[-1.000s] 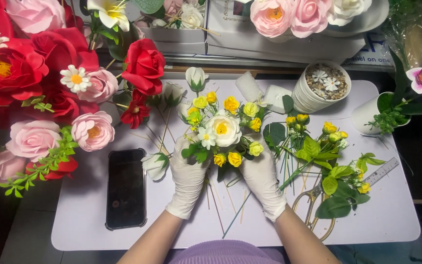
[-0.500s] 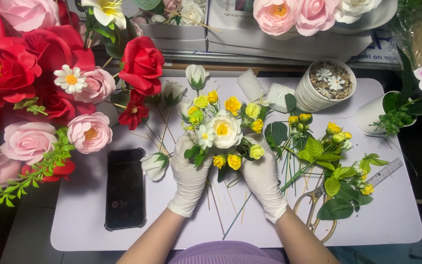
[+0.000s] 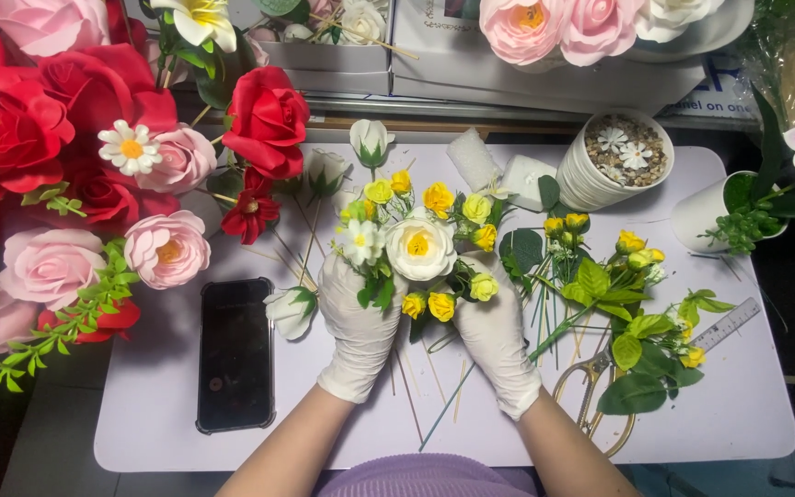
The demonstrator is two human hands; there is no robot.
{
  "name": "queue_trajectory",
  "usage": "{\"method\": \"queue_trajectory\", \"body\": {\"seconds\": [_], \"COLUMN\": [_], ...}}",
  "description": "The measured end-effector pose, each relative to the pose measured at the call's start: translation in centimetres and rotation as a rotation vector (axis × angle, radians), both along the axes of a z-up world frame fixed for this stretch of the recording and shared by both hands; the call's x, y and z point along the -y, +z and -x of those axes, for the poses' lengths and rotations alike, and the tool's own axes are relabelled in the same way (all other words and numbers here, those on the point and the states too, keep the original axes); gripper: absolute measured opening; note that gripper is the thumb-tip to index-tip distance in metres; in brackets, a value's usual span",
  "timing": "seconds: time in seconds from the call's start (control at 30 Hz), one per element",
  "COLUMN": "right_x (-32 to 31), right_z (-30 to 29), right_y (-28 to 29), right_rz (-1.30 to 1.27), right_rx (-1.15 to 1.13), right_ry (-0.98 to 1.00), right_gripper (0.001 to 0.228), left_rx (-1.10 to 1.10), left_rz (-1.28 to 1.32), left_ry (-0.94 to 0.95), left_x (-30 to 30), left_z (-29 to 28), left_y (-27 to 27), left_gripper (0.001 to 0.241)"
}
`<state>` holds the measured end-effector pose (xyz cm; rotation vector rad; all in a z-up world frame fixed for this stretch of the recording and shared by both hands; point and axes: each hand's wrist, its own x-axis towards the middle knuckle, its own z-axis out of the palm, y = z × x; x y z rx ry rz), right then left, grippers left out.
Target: Arranging artificial yellow and white flowers into a floral display on a workspace.
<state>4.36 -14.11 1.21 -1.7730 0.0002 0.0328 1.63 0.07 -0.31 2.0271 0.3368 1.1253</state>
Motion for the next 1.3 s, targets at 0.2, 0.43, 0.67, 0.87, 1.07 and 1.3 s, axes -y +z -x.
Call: {"method": "queue_trajectory", "body": {"seconds": [0.2,0.43,0.67,0.87,1.07,1.3], "right_x": [0.0,-0.3,0.1,0.1,1.1,1.1], "right_z": [-0.4,-0.3,-0.4,-0.2,-0.6,-0.5], "right_y": [-0.6,-0.4,-1.9,-2.1,-4.2,-4.1], "right_rz": [0.014,-0.026,0.012,0.013,0.033,0.058], "right_rx": [0.003,-0.003,0.049,0.135,0.202,0.185], "right_ry": [0.006,0.006,0.030,0.047,0.106,0.136], "right_gripper": [0.032,0.034,0.041,0.037,0.036,0.043], "left_rx": [0.040,0.048,-0.142,-0.191,-0.181,-0.113], "left_rz": [-0.025,-0.210,-0.031,0.028,-0.157,-0.085], "left_ry": [0.178,0.121,-0.047,-0.138,-0.081,-0.120], "left_x": [0.1,0.6,0.2,-0.3,-1.5,-0.7], "left_z": [-1.3,-0.6,0.6,0.8,-0.1,0.8], "left_y": [-3.4,-4.0,0.7,-0.9,-4.5,-0.9], "left_gripper": [0.031,0.031,0.032,0.024,0.035,0.028]}}
